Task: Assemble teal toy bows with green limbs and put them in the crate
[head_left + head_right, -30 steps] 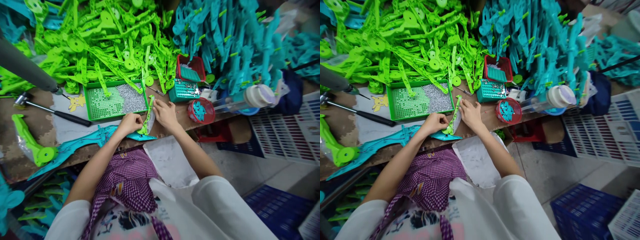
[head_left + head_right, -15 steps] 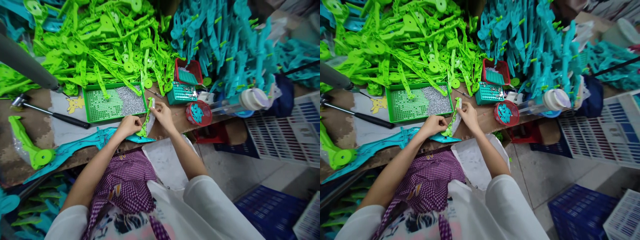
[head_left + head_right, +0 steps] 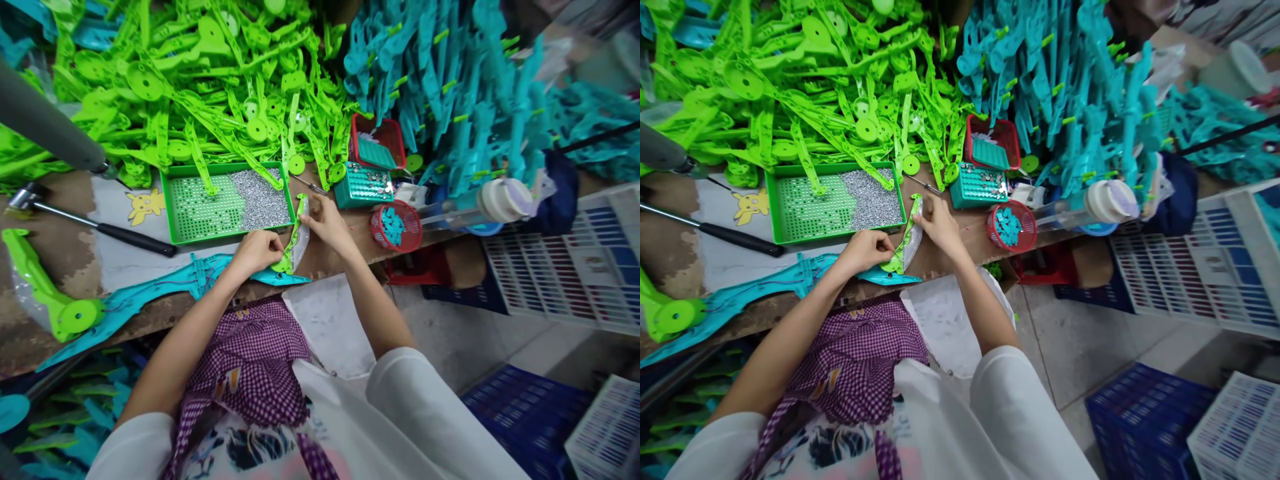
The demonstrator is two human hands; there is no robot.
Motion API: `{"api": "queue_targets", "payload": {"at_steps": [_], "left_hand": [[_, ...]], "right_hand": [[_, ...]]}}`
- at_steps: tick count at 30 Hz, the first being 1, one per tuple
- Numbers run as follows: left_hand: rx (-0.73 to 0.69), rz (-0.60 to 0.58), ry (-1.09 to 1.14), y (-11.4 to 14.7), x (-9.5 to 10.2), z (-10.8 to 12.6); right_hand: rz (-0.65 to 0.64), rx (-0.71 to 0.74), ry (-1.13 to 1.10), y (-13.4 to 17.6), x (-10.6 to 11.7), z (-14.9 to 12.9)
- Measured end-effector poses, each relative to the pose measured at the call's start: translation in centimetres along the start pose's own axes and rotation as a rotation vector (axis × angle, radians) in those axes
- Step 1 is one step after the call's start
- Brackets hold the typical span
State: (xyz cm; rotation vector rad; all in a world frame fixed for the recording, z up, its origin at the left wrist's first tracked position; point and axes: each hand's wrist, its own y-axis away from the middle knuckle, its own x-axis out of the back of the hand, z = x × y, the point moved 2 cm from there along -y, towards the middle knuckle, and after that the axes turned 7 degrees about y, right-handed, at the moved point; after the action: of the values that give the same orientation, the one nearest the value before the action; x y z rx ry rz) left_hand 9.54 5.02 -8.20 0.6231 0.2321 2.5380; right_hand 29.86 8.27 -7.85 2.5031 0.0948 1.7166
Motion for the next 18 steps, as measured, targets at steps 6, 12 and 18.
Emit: {"api": "queue_targets", "payload": {"at_steps": [6, 12, 18], "left_hand": [[-0.006, -0.002, 0.009, 0.0, 0.0, -0.1], [0.014, 0.002, -0.012, 0.1, 0.2, 0.2], [0.013, -0.022, -0.004, 0.0, 0.4, 0.4]], "right_hand": [[-0.045, 0.180, 0.427, 0.4, 1.3, -1.9], [-0.011, 0.083, 0.422, 0.8, 0.0, -2.1], [0.110, 0.123, -0.001, 0.5, -1.1, 0.1]]}}
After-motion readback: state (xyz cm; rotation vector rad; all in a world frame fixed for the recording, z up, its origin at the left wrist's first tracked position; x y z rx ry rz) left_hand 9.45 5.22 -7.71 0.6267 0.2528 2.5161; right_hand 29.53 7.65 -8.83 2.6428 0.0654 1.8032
